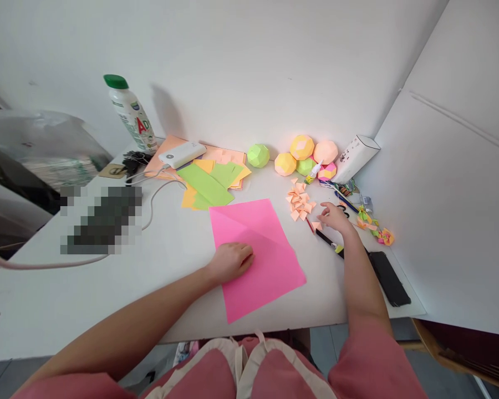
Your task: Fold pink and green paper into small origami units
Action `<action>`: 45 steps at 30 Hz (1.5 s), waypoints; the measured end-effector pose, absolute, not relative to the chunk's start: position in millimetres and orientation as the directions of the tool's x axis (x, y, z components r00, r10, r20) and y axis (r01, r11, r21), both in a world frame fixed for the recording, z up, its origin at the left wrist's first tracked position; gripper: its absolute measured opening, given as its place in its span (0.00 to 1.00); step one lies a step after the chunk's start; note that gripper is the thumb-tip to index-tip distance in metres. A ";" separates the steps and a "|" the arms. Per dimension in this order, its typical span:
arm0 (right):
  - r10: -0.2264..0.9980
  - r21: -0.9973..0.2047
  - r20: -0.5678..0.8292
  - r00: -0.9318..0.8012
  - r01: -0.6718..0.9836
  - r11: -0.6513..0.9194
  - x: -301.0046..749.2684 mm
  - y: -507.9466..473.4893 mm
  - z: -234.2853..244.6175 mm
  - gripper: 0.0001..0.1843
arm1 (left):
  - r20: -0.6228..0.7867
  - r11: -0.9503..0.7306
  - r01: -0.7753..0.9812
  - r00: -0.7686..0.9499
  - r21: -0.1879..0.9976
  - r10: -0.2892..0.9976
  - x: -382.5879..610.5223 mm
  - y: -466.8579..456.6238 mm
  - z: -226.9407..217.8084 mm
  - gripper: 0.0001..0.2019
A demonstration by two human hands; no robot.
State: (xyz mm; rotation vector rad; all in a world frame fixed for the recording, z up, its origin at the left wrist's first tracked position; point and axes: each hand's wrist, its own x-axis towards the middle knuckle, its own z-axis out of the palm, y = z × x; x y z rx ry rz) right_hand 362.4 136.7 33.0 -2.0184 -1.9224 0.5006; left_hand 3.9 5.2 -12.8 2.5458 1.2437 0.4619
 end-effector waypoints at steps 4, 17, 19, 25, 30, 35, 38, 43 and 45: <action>0.990 -0.445 -0.135 0.037 0.891 -0.095 364.1 130.0 27.1 0.30 | 0.161 -0.587 0.715 0.573 0.380 0.803 3.9 5.9 -14.4 0.13; 0.986 -0.411 0.168 0.018 0.910 0.054 317.1 169.4 18.4 0.26 | 0.158 -0.592 0.713 0.581 0.375 0.799 3.8 5.4 -11.5 0.12; 0.986 -0.366 0.144 -0.078 0.922 0.127 309.0 158.4 11.3 0.38 | 0.154 -0.589 0.716 0.579 0.375 0.801 4.1 5.7 -11.7 0.12; 0.977 -0.219 0.056 -0.206 0.952 0.213 279.4 167.2 -0.5 0.43 | 0.144 -0.591 0.717 0.584 0.370 0.799 4.8 5.6 -11.1 0.11; 0.983 -0.222 0.124 -0.138 0.961 0.163 279.9 189.8 24.2 0.41 | 0.136 -0.591 0.722 0.586 0.360 0.799 4.6 5.3 -10.7 0.11; 0.997 -0.130 0.058 -0.051 0.990 0.058 303.1 156.6 41.6 0.24 | 0.130 -0.587 0.722 0.585 0.366 0.801 4.7 5.9 -12.3 0.11; 0.999 -0.058 -0.041 -0.010 0.998 0.007 309.2 133.9 40.1 0.12 | 0.128 -0.585 0.720 0.585 0.374 0.801 4.8 6.5 -13.4 0.11; 0.997 -0.010 -0.066 0.039 0.999 -0.040 291.9 129.1 32.0 0.10 | 0.122 -0.608 0.702 0.612 0.371 0.782 4.8 6.1 -12.3 0.11; 0.997 -0.025 -0.055 0.056 0.998 -0.057 285.0 134.3 32.0 0.09 | 0.120 -0.626 0.688 0.633 0.366 0.765 4.8 5.6 -11.1 0.11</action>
